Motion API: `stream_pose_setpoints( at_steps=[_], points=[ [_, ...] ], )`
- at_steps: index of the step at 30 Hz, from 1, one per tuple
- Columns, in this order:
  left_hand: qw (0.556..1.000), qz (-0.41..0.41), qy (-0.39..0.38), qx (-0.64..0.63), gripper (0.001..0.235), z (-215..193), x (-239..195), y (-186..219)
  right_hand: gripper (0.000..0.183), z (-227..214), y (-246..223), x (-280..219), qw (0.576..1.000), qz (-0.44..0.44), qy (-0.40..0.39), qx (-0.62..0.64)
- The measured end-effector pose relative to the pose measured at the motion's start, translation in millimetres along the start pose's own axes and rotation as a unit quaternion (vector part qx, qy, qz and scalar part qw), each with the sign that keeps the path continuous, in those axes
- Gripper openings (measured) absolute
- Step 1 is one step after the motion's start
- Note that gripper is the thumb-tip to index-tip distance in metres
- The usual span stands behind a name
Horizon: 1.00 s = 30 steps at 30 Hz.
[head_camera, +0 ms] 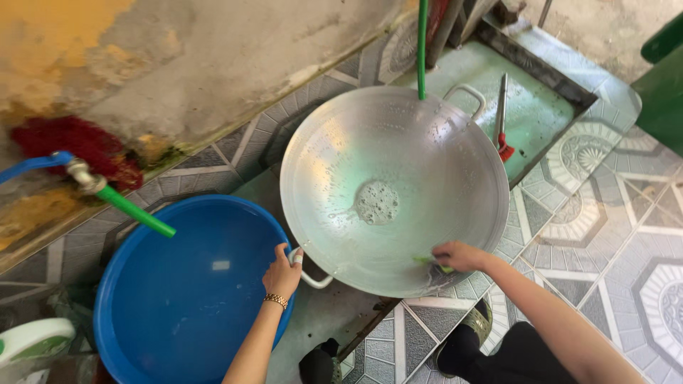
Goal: The person scrubs the inside of a pot and a large wok using a sponge and water at a floor-level tap, and places a lid on a plastic container of food.
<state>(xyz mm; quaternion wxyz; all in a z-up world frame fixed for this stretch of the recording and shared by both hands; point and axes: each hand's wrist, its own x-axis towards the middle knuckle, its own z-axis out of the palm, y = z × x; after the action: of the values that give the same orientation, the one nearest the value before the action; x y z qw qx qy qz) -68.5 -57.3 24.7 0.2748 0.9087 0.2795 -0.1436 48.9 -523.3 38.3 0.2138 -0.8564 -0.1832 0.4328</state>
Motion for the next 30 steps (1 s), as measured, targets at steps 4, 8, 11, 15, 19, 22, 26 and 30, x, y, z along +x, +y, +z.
stream_pose_setpoints(
  at_steps=[4, 8, 11, 15, 19, 22, 26, 30],
  points=[
    [0.958, 0.179, 0.213, -0.069, 0.051, -13.8, -29.1, 0.3, 0.043, 6.7, -76.4, 31.5, 0.789, 0.027, 0.104, 0.605],
    [0.927, 0.200, 0.064, -0.310, 0.047, -25.0, -46.3, -1.0, 0.037, 53.2, -163.1, 72.2, 0.631, -0.148, -0.012, 0.761],
    [0.798, 0.131, -0.070, -0.584, 0.039, -20.8, -59.2, -13.7, 0.037, 92.4, -232.5, 91.1, 0.554, -0.158, -0.082, 0.814],
    [0.735, 0.092, 0.010, -0.671, 0.038, -29.4, -83.0, -59.0, 0.047, 131.7, -309.0, 88.8, 0.612, -0.128, -0.120, 0.771],
    [0.712, 0.007, 0.098, -0.695, 0.040, -38.6, -120.7, -141.1, 0.050, 154.5, -336.9, 90.4, 0.788, -0.066, -0.134, 0.597],
    [0.656, -0.044, 0.207, -0.724, 0.039, -36.5, -151.6, -221.0, 0.048, 161.3, -333.7, 92.4, 0.866, -0.103, -0.150, 0.466],
    [0.574, -0.146, 0.359, -0.721, 0.034, -39.2, -166.8, -333.5, 0.042, 173.0, -332.5, 99.7, 0.887, -0.082, -0.156, 0.427],
    [0.571, -0.135, 0.501, -0.636, 0.034, -68.5, -151.4, -420.8, 0.038, 185.6, -330.2, 112.8, 0.887, -0.075, -0.160, 0.427]
  ],
)
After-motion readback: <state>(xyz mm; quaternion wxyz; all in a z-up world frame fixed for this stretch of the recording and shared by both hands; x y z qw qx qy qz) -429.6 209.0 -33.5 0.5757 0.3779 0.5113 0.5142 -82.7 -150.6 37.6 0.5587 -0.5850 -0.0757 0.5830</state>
